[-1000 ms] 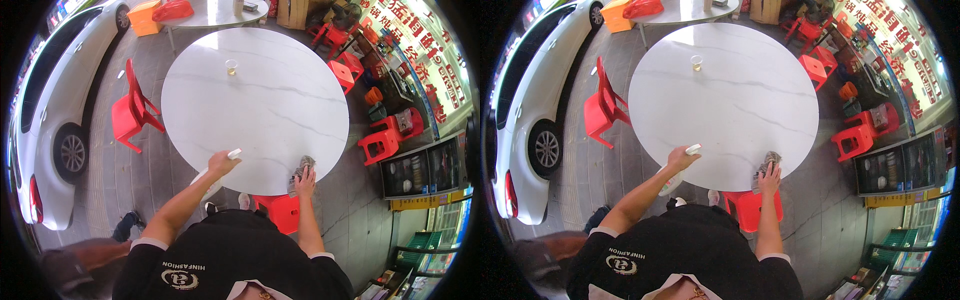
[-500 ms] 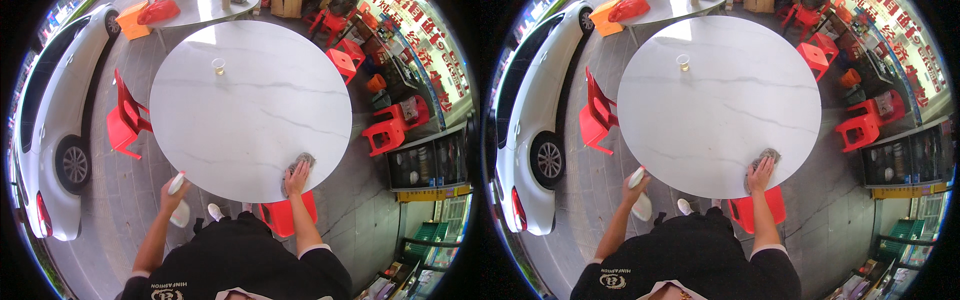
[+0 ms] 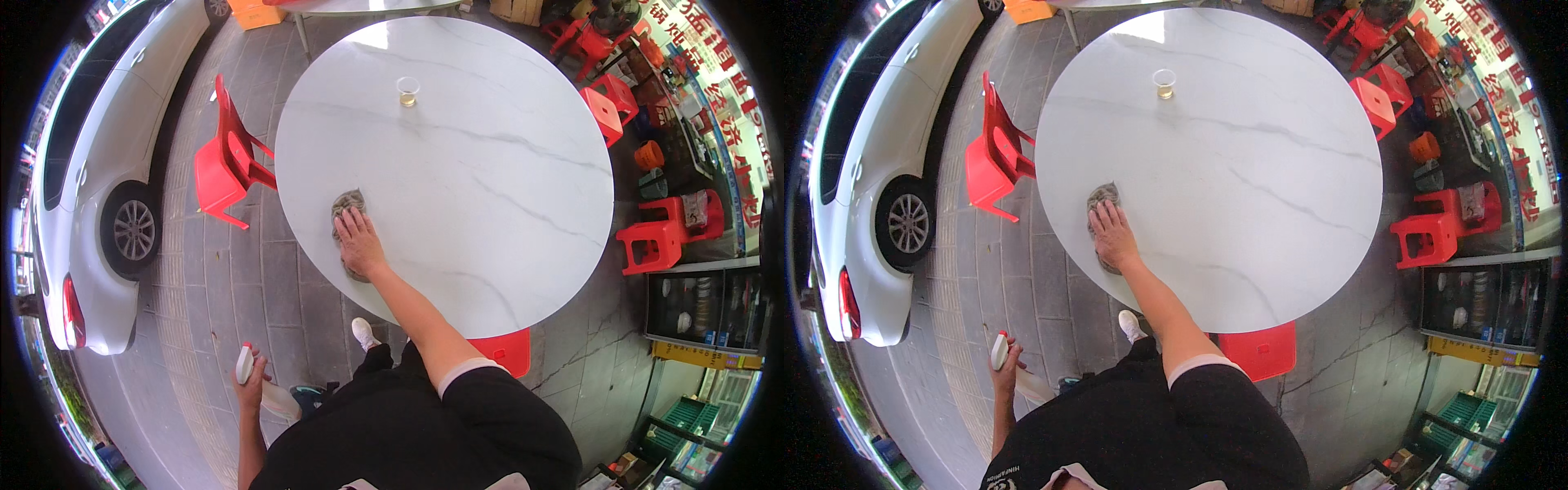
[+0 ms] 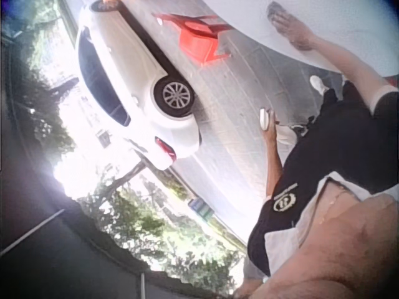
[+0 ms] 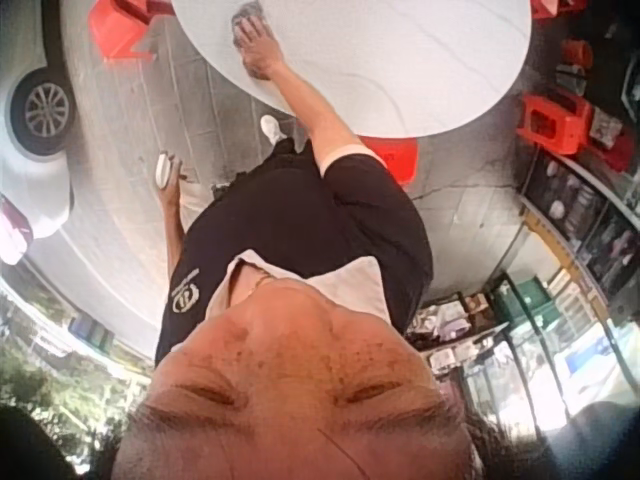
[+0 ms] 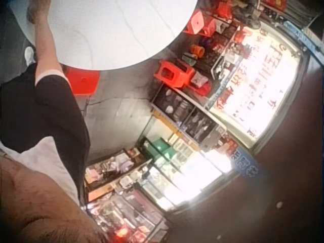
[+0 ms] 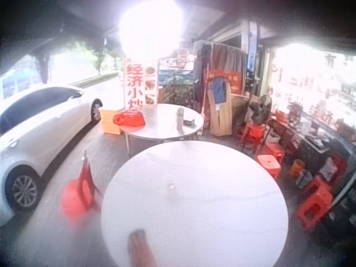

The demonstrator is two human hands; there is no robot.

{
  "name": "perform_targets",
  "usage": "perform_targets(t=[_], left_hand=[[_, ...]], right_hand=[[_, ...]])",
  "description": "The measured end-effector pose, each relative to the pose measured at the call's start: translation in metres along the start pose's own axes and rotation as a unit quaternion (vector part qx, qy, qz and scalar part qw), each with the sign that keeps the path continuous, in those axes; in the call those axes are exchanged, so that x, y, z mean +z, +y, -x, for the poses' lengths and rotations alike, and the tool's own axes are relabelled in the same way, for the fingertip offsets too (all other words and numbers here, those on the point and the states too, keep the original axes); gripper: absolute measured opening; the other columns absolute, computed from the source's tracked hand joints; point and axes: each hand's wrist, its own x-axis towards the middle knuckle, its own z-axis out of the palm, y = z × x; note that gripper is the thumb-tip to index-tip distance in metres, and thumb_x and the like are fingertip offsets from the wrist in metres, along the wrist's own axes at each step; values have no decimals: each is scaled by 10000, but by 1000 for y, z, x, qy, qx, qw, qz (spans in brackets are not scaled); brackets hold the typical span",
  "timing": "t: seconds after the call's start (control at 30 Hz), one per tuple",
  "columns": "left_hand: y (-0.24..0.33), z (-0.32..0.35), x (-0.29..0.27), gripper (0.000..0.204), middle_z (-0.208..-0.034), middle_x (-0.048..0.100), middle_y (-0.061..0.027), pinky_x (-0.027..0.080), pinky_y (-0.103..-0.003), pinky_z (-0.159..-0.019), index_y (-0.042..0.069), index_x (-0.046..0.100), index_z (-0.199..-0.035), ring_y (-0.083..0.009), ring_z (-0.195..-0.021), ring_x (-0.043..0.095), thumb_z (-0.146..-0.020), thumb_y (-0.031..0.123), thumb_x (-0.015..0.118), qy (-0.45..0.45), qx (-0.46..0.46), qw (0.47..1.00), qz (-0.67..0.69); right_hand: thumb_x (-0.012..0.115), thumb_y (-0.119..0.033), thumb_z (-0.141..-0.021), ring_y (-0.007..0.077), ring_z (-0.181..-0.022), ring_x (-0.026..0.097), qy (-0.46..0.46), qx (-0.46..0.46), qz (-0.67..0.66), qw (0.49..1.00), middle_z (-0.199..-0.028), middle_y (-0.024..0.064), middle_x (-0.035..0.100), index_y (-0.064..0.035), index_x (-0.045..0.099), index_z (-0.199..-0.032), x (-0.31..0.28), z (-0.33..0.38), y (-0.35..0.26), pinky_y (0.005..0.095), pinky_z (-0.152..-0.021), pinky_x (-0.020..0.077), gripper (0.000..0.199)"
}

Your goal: The person cleans two round white tables in an outdoor seating area. They spray a cleaning solution and wipe the surfaces with a cloth, removing small items like a bowl and napkin packs before wiping. The person also briefly handles a pot lid and a bucket near a cooking station.

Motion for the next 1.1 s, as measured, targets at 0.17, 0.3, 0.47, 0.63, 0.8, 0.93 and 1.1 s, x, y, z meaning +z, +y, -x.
perform_targets(t=[0.17, 0.3, 0.47, 0.63, 0.8, 0.93, 1.1], left_hand=[[6, -8, -3, 386, -964, 624, -58, 518, -256, -518, 15, 567, -1198, -123, -765, 612, -845, 128, 673, -16, -24, 1000, 6], [17, -23, 10, 361, -838, 605, -31, 477, -244, -499, 10, 593, -1164, -100, -591, 568, -837, 134, 685, -33, 0, 999, 2], [21, -35, 8, 348, -793, 581, -20, 460, -247, -487, 32, 601, -1160, -100, -544, 551, -835, 121, 687, -78, 13, 997, -23], [9, -29, -14, 344, -787, 582, -22, 459, -248, -482, 35, 599, -1161, -103, -534, 551, -838, 120, 682, -53, -23, 998, 18], [-13, -16, -43, 352, -789, 593, -30, 468, -247, -484, 21, 596, -1163, -104, -539, 554, -838, 122, 683, -34, -16, 999, 12], [-18, -6, -60, 354, -784, 597, -35, 469, -243, -476, 18, 595, -1164, -106, -541, 561, -837, 120, 685, -5, -18, 999, 37], [-14, -16, -66, 355, -803, 606, -42, 470, -244, -471, 21, 595, -1165, -111, -521, 558, -837, 119, 687, -23, 9, 999, 39]], right_hand=[[542, -124, -783, 299, -1371, 273, 14, 12, -11, 1000, -1416, 128, 378, -70, 413, -1348, -39, 55, 37, 475, -1136, 191, 582], [504, -88, -756, 342, -1328, 335, 78, 107, 43, 990, -1390, 154, 405, -56, 442, -1319, -97, 154, 106, 497, -1110, 230, 567], [561, -163, -763, 357, -1357, 268, 73, 242, 164, 954, -1417, 195, 335, -34, 320, -1383, -123, 231, 131, 505, -1109, 222, 678], [585, -186, -760, 396, -1364, 242, 72, 157, 33, 984, -1432, 212, 317, -29, 360, -1370, -54, 149, 35, 499, -1119, 203, 670], [505, -153, -812, 318, -1389, 240, 44, 39, -7, 998, -1452, 162, 329, -49, 400, -1349, 18, 26, -56, 467, -1126, 211, 556], [507, -103, -817, 289, -1353, 311, 76, -40, -42, 995, -1366, 129, 441, -72, 515, -1237, 57, -23, -91, 440, -1112, 240, 422], [541, -22, -749, 266, -1152, 516, -67, -104, -223, 967, -1166, 114, 586, -57, 623, -1012, 61, 4, -101, 406, -1021, 365, 277]])
